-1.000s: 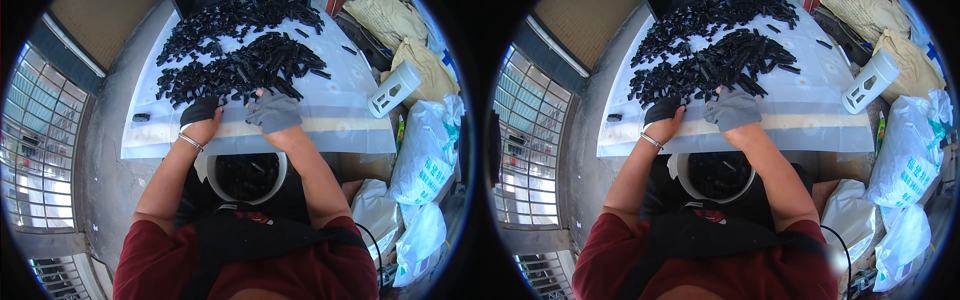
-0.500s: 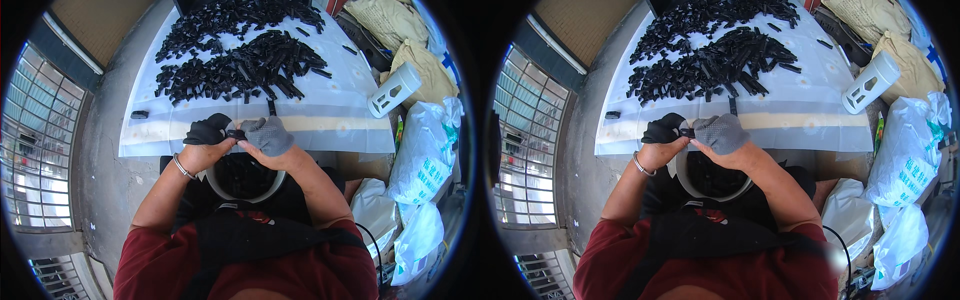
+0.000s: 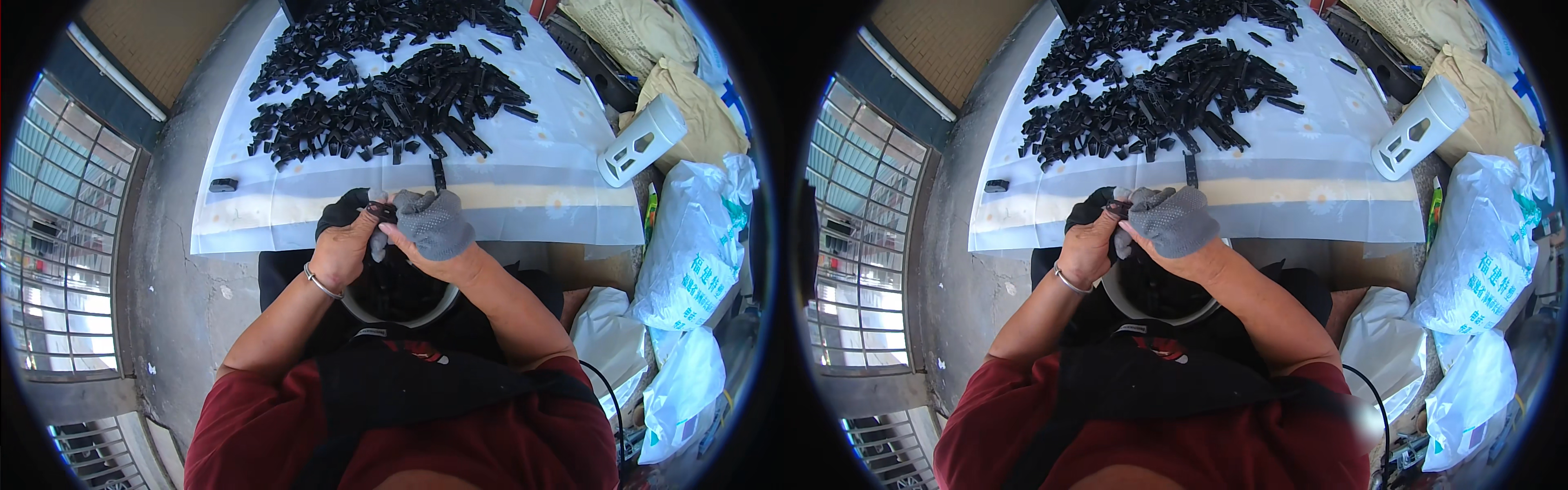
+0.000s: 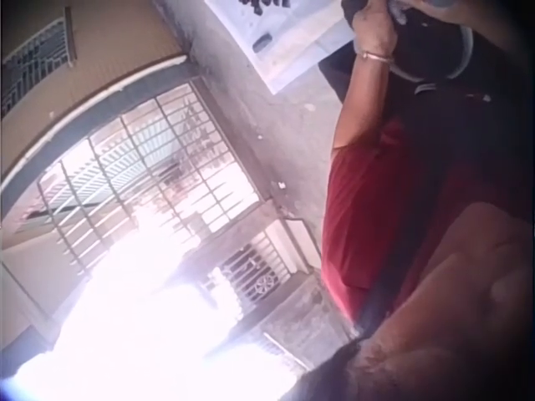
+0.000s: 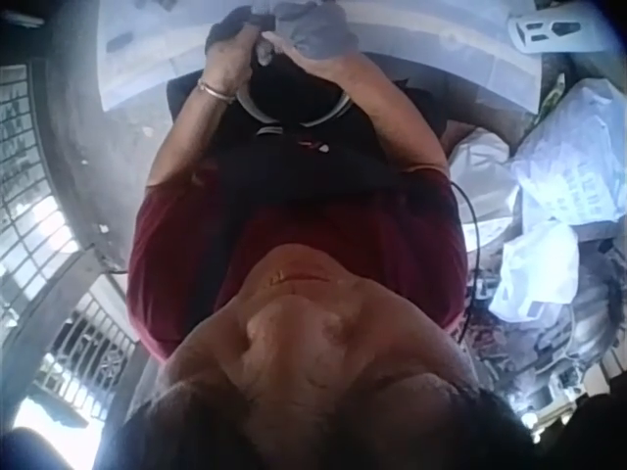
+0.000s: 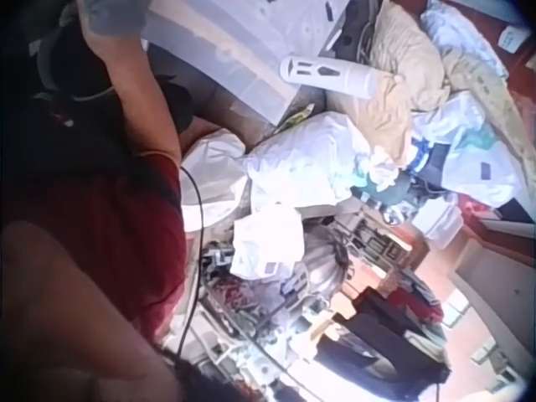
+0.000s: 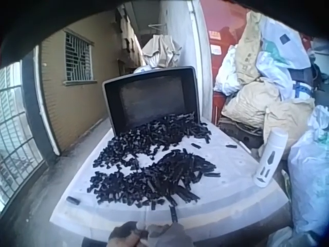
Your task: Inspecting and sorting small black plastic components at a workbench.
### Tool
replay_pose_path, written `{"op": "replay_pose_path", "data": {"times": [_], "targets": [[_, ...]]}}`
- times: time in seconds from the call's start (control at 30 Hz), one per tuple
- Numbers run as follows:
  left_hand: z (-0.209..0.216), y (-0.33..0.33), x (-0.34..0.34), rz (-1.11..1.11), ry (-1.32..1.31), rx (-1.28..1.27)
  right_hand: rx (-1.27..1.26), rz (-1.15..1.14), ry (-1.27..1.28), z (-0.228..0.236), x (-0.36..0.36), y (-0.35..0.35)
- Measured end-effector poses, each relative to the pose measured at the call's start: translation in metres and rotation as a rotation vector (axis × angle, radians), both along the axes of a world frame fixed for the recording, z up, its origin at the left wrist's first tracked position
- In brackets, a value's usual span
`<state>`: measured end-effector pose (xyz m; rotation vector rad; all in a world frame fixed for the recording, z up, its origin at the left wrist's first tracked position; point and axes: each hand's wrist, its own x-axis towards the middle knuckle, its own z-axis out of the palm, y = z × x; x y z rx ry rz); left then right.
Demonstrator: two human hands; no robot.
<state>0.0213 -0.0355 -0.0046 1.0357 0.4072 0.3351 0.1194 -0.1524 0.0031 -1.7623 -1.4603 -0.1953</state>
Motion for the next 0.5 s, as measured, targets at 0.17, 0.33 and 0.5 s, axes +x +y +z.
{"op": "replay_pose_path", "data": {"times": [0.17,0.33,0.5], "targets": [[0.004,0.005,0.001,-0.001,0.049,0.381,-0.108,-0.058,-0.199,0.006,0.001,-0.004],[0.007,0.004,-0.002,-0.058,0.071,0.344,-0.033,0.014,0.053,0.001,0.003,-0.005],[0.017,0.014,-0.006,-0.101,0.155,0.515,0.029,0.007,-0.045,0.010,0.011,-0.017]]}}
